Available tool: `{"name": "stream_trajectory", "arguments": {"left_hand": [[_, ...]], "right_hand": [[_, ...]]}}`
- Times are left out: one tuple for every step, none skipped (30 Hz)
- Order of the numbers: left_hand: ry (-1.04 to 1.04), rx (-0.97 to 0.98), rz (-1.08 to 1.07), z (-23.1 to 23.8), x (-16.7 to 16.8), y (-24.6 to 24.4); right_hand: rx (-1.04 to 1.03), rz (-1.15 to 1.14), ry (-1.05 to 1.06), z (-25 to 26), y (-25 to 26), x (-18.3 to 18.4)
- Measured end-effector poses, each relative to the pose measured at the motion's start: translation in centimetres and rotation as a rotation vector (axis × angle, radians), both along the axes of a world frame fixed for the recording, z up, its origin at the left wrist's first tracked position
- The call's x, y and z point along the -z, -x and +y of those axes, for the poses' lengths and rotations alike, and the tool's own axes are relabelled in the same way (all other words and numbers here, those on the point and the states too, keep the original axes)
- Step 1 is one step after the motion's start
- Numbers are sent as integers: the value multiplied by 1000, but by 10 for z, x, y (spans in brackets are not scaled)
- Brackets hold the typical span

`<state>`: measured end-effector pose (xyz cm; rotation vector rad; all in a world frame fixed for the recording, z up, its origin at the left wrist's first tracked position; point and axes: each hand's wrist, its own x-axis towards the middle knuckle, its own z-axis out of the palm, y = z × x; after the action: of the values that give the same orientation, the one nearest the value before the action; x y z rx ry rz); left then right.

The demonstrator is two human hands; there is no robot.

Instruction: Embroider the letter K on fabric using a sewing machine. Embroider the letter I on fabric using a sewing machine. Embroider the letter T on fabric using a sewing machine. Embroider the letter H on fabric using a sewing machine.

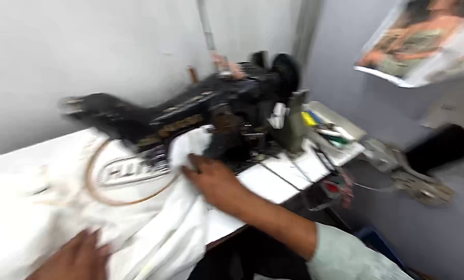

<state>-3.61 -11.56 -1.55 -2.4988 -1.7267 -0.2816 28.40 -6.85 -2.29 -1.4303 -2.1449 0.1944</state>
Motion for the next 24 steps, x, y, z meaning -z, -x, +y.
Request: {"name": "stream_trajectory", "arguments": {"left_hand": [[-13,-17,-3,-2,-1,-3],[-53,-45,3,-3,0,-5],[-95,-72,12,-3,3,-7],[-100,-99,18,-5,4,-9],[-91,-118,20,-8,3,-11],[-96,-121,23,-10,2,-14],[-106,-114,25,-12,2,-18],[-121,-103,25,-15,3,-21],[-138,-88,29,-17,4,-22],[-154,-75,38,-17,6,-22],[-175,-65,43,-16,9,-21],[-187,-65,46,-14,11,-19],[-188,-68,42,-13,12,-18],[-186,-72,36,-12,14,-16],[-187,-79,36,-11,14,-15],[-189,-87,43,-11,14,-15],[-190,-96,57,-11,12,-17],[-189,-102,75,-13,9,-20],[-175,-101,87,-16,5,-25],[-148,-94,89,-21,0,-31],[-119,-79,78,-26,-5,-36],[-87,-61,58,-32,-9,-39],[-54,-49,27,-36,-14,-40],[-38,-49,-10,-38,-19,-38]], "right_hand": [[-20,-36,-21,1,1,4],[-28,-56,-47,1,2,8],[-27,-69,-68,3,2,10],[-22,-75,-62,4,1,11],[-18,-70,-51,4,0,11],[-14,-62,-45,6,0,10],[-9,-57,-39,7,-2,10],[-5,-49,-36,7,-3,11],[0,-43,-38,7,-3,12],[8,-45,-44,6,-3,12],[20,-58,-52,6,-3,12],[29,-78,-64,6,-3,12],[33,-95,-65,5,-3,11],[34,-110,-66,4,-4,10],[34,-123,-64,3,-4,9],[33,-130,-67,2,-4,9],[33,-137,-72,1,-5,8],[36,-146,-70,1,-6,7],[41,-156,-65,0,-8,6],[55,-168,-54,0,-10,4],[78,-182,-39,1,-14,2],[108,-193,-21,2,-19,-1],[137,-201,-2,4,-24,-3],[152,-203,12,7,-30,-5]]}}
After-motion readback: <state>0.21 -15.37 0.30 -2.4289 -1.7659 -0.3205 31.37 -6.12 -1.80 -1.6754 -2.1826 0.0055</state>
